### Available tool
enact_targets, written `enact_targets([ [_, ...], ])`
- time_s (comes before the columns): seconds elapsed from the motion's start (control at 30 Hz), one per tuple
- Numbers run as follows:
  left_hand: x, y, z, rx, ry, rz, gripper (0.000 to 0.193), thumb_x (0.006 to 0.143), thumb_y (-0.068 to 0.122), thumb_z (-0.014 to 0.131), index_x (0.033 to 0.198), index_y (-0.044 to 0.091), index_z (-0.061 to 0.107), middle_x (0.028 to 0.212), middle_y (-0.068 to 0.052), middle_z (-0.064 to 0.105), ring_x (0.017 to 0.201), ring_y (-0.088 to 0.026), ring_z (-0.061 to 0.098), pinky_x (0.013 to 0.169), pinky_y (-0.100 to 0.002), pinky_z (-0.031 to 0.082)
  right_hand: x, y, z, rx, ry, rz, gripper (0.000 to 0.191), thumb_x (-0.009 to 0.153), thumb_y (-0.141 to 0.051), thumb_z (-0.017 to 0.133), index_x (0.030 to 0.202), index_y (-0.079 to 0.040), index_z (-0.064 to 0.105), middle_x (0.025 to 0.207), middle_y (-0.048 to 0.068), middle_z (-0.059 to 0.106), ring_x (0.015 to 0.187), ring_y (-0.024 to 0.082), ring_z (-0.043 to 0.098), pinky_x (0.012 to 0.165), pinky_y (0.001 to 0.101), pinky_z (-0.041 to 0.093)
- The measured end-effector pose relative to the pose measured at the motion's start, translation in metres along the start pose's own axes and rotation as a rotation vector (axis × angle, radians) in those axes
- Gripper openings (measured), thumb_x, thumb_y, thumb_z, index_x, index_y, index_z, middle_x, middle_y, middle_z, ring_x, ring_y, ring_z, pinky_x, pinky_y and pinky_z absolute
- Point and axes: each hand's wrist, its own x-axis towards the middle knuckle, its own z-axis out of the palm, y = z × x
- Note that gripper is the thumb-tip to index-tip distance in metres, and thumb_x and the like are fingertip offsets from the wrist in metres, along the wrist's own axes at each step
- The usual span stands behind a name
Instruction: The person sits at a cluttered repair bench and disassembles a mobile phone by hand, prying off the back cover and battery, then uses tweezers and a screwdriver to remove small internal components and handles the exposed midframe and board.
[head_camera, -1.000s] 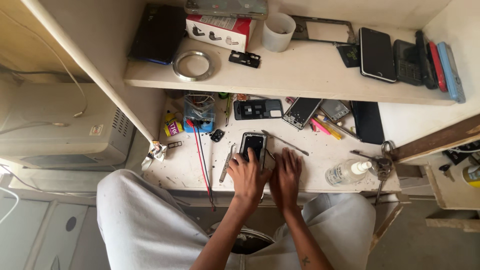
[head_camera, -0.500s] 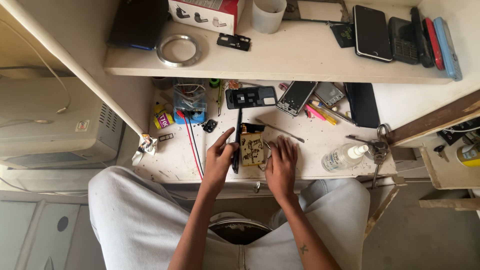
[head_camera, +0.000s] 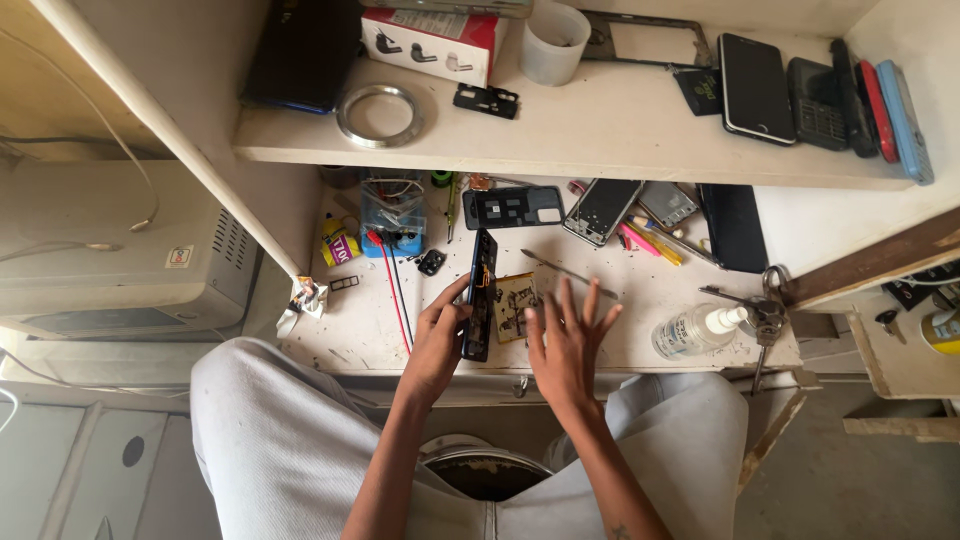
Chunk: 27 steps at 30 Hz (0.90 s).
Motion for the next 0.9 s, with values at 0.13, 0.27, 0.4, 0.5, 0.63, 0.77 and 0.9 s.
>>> enact_targets([
  [0.13, -0.004, 0.006, 0.002, -0.055, -0.054, 0.016, 0.057, 0.093, 0.010, 0.045, 0.149, 0.002, 0.053, 0.105, -0.007, 0.067, 0.086, -0.011, 0.058, 0.077, -0.027, 0.052, 0.008, -0.011, 0.004, 0.228, -0.017, 0.085, 0.032, 0.088, -0.022, 0.074, 0.104, 0.002, 0.061, 0.128, 0.025, 0.063, 0.140, 0.052, 0.038, 0.112, 0.0720, 0.013],
  [0.27, -0.009, 0.013, 0.005, -0.084, -0.065, -0.004, 0.064, 0.087, 0.008, 0.045, 0.150, 0.002, 0.050, 0.110, -0.009, 0.068, 0.091, -0.013, 0.062, 0.084, -0.028, 0.053, 0.010, -0.007, -0.006, 0.554, -0.210, 0.438, 0.024, 0.092, -0.014, 0.076, 0.103, -0.004, 0.057, 0.090, 0.015, 0.069, 0.081, 0.031, 0.067, 0.079, 0.0457, 0.055],
  [0.4, -0.009, 0.012, 0.011, -0.157, -0.083, -0.017, 0.067, 0.080, 0.006, 0.045, 0.147, 0.002, 0.049, 0.109, -0.009, 0.068, 0.093, -0.015, 0.066, 0.086, -0.030, 0.056, 0.009, -0.012, -0.024, 0.914, -0.129, 0.373, 0.018, 0.097, -0.006, 0.068, 0.104, -0.001, 0.052, 0.089, 0.007, 0.067, 0.076, 0.010, 0.065, 0.057, 0.0284, 0.052],
  [0.5, -0.009, 0.011, 0.011, -0.113, -0.055, -0.015, 0.065, 0.077, 0.000, 0.047, 0.141, 0.004, 0.050, 0.103, -0.009, 0.065, 0.083, -0.015, 0.063, 0.074, -0.031, 0.056, 0.009, -0.023, -0.036, 0.916, -0.138, 0.373, 0.017, 0.097, -0.006, 0.068, 0.106, -0.001, 0.054, 0.090, 0.007, 0.069, 0.075, 0.009, 0.065, 0.061, 0.0261, 0.053],
  [0.63, -0.010, 0.010, 0.011, -0.029, -0.059, 0.049, 0.060, 0.078, -0.009, 0.054, 0.136, 0.005, 0.051, 0.101, -0.010, 0.065, 0.077, -0.013, 0.064, 0.065, -0.029, 0.057, 0.012, -0.033, -0.049, 0.959, -0.149, 0.366, 0.020, 0.097, -0.006, 0.067, 0.114, -0.001, 0.057, 0.096, 0.008, 0.072, 0.076, 0.009, 0.066, 0.062, 0.0263, 0.055],
  [0.77, -0.010, 0.010, 0.015, 0.057, -0.028, 0.032, 0.048, 0.086, -0.001, 0.061, 0.133, 0.006, 0.051, 0.103, -0.009, 0.070, 0.084, -0.014, 0.070, 0.070, -0.029, 0.061, 0.013, -0.038, -0.056, 0.927, -0.124, 0.330, 0.026, 0.097, -0.006, 0.066, 0.122, -0.001, 0.059, 0.099, 0.009, 0.073, 0.078, 0.010, 0.067, 0.064, 0.0264, 0.056],
  [0.9, -0.011, 0.007, 0.018, 0.097, -0.047, 0.096, 0.031, 0.100, 0.018, 0.062, 0.126, 0.002, 0.058, 0.101, -0.007, 0.071, 0.086, -0.010, 0.069, 0.071, -0.028, 0.061, 0.010, -0.040, -0.063, 0.911, -0.128, 0.283, 0.031, 0.099, -0.008, 0.066, 0.128, 0.000, 0.058, 0.105, 0.011, 0.072, 0.087, 0.013, 0.070, 0.073, 0.0281, 0.058],
])
